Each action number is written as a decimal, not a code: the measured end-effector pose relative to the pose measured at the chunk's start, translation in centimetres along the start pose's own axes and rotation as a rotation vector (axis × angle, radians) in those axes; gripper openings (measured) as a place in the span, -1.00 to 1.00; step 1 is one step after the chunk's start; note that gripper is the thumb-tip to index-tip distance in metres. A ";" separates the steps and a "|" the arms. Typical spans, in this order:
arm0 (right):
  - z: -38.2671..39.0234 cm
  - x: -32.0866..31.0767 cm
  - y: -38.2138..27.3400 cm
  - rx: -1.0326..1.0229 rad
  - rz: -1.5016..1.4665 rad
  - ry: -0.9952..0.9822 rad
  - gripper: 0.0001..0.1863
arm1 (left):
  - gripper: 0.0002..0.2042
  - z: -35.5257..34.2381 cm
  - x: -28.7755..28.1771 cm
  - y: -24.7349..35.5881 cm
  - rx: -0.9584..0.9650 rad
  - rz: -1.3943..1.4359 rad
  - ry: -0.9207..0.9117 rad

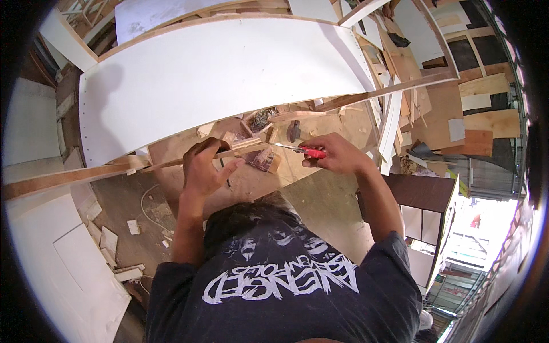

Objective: The person trims thin strips of wood veneer using a pair of shears while holding the veneer against a wooden block.

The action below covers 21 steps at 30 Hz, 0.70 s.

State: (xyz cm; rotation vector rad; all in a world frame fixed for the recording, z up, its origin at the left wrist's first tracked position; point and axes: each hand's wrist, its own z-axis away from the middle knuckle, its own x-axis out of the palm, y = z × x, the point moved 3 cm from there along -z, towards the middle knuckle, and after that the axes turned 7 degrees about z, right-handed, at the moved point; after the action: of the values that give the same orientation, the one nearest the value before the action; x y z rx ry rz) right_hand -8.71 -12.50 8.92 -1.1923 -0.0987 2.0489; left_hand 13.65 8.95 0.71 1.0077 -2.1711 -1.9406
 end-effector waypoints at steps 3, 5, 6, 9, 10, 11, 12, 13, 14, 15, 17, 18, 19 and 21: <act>-1.6 0.6 1.1 -0.105 -0.058 0.017 -0.55 | -0.55 0.0 0.2 -0.4 -0.016 -0.019 0.029; -2.7 1.4 2.2 -0.150 -0.094 -0.001 -0.53 | -0.53 -0.2 0.2 -0.9 -0.034 -0.047 0.018; -3.3 1.5 2.6 -0.188 -0.124 -0.015 -0.50 | -0.53 -0.1 0.3 -1.1 -0.038 -0.058 0.016; -4.8 1.2 3.0 -0.237 -0.150 -0.049 -0.46 | -0.54 -0.3 0.2 -0.8 -0.021 -0.100 0.036; -5.3 1.3 3.4 -0.246 -0.153 -0.057 -0.46 | -0.55 -0.4 0.2 -0.5 0.006 -0.121 0.058; -5.7 1.6 3.9 -0.261 -0.168 -0.064 -0.45 | -0.55 -0.3 0.6 -0.4 -0.004 -0.129 0.063; -6.2 1.9 4.2 -0.282 -0.187 -0.071 -0.44 | -0.56 -0.1 1.1 -0.6 -0.088 -0.078 0.087; -6.7 2.2 4.2 -0.298 -0.192 -0.082 -0.44 | -0.57 0.1 1.3 -0.7 -0.172 -0.026 0.113; -7.1 2.6 4.1 -0.298 -0.201 -0.091 -0.43 | -0.57 0.0 1.0 -0.7 -0.186 -0.039 0.122; -7.4 2.9 4.2 -0.295 -0.204 -0.104 -0.43 | -0.56 -0.2 0.9 -0.5 -0.124 -0.105 0.109; -8.0 3.3 4.6 -0.270 -0.212 -0.120 -0.43 | -0.54 -0.2 1.1 0.1 -0.080 -0.180 0.106; -8.4 3.5 4.8 -0.234 -0.222 -0.119 -0.44 | -0.54 -0.2 1.2 0.4 -0.161 -0.154 0.124; -8.7 3.5 4.7 -0.250 -0.225 -0.133 -0.44 | -0.53 -0.1 1.2 0.5 -0.241 -0.127 0.143; -9.1 3.3 4.4 -0.220 -0.243 -0.233 -0.43 | -0.51 0.2 1.4 0.2 -0.231 -0.131 0.149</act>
State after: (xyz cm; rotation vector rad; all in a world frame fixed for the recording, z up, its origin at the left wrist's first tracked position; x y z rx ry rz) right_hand -5.11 -16.18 -0.42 -1.0089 -0.5665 1.9875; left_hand 12.39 8.44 0.36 1.2347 -1.7959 -2.0384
